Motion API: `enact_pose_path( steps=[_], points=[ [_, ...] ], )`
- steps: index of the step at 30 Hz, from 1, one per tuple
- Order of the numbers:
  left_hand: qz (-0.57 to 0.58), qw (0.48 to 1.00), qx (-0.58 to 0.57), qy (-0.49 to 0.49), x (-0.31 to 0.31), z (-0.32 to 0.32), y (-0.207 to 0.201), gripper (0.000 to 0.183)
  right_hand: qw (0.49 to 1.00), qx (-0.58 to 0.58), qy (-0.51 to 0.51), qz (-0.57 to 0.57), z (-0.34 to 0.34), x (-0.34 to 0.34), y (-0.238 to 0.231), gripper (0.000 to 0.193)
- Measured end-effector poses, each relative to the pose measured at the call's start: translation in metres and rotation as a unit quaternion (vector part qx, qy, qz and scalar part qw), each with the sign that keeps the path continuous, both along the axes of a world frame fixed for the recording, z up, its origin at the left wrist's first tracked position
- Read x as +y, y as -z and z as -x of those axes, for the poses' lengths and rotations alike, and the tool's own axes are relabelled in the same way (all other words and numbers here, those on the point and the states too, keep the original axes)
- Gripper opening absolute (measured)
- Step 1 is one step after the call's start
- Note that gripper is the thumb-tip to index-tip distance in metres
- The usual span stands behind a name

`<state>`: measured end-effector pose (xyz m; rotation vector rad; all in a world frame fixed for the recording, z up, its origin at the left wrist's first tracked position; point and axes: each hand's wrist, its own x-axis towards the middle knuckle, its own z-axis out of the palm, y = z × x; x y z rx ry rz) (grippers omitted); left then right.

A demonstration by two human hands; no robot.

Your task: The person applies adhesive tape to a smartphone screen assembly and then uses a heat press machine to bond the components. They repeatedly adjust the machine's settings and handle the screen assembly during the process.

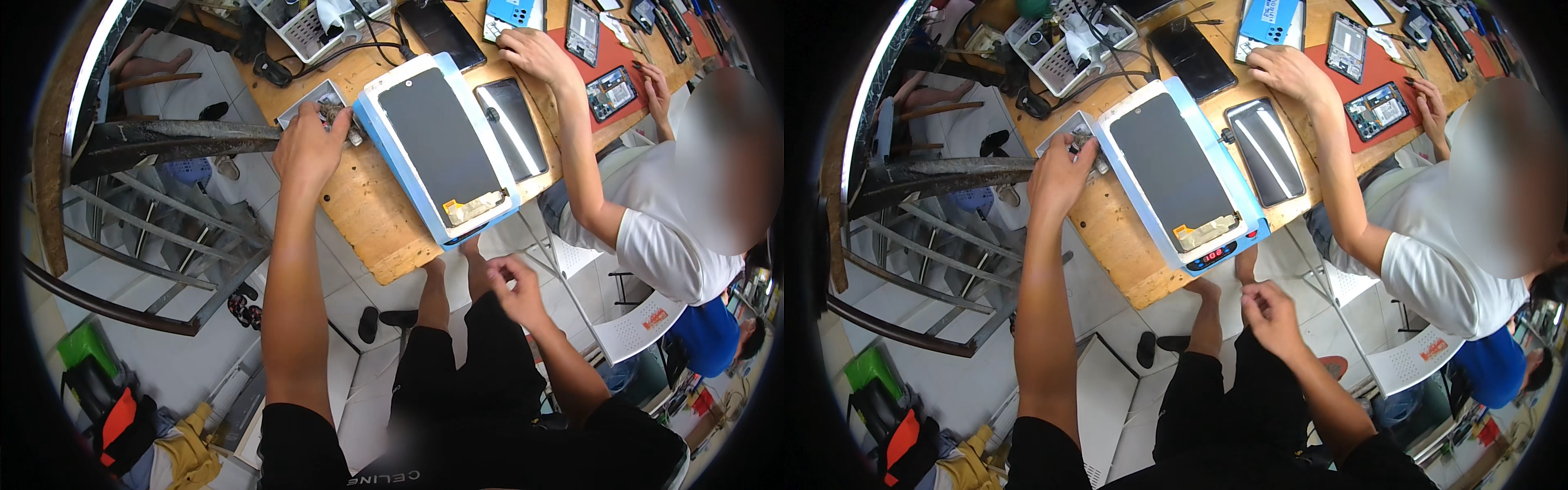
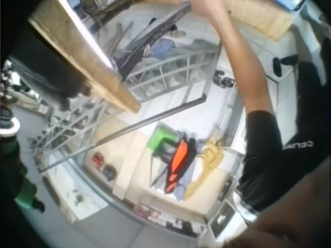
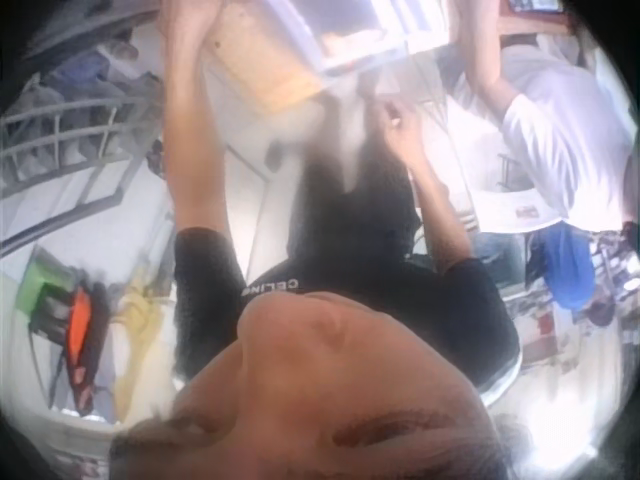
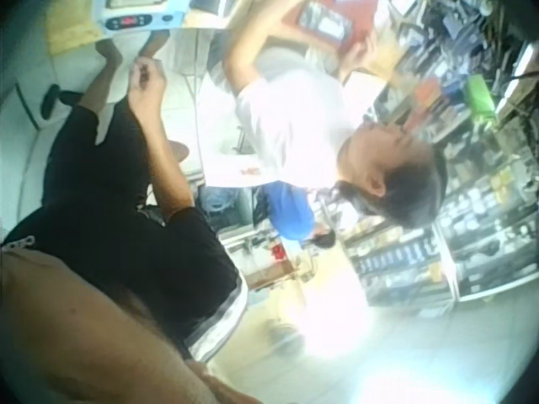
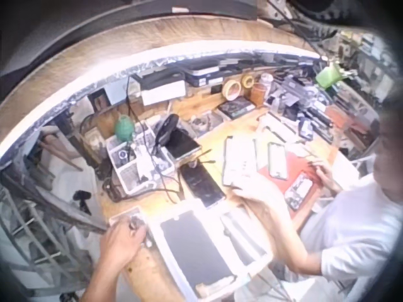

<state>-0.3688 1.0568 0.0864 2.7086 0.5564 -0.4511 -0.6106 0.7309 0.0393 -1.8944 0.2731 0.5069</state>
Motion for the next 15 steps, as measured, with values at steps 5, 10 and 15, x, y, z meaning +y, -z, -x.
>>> enact_pose_path(
  steps=[5,10,15],
  points=[
    [0.186,0.977,-0.067,-0.075,-0.007,-0.009,0.011,0.077,0.998,-0.006,-0.063,-0.027,0.023,0.042,-0.008,0.013],
    [0.297,0.918,-0.215,-0.153,0.006,0.019,0.003,0.068,0.995,-0.018,-0.082,-0.059,-0.003,0.08,-0.023,0.013],
    [0.241,0.932,-0.265,-0.052,-0.017,0.139,-0.052,0.053,0.977,-0.14,-0.021,-0.16,-0.039,0.115,-0.07,0.035]
  ],
)
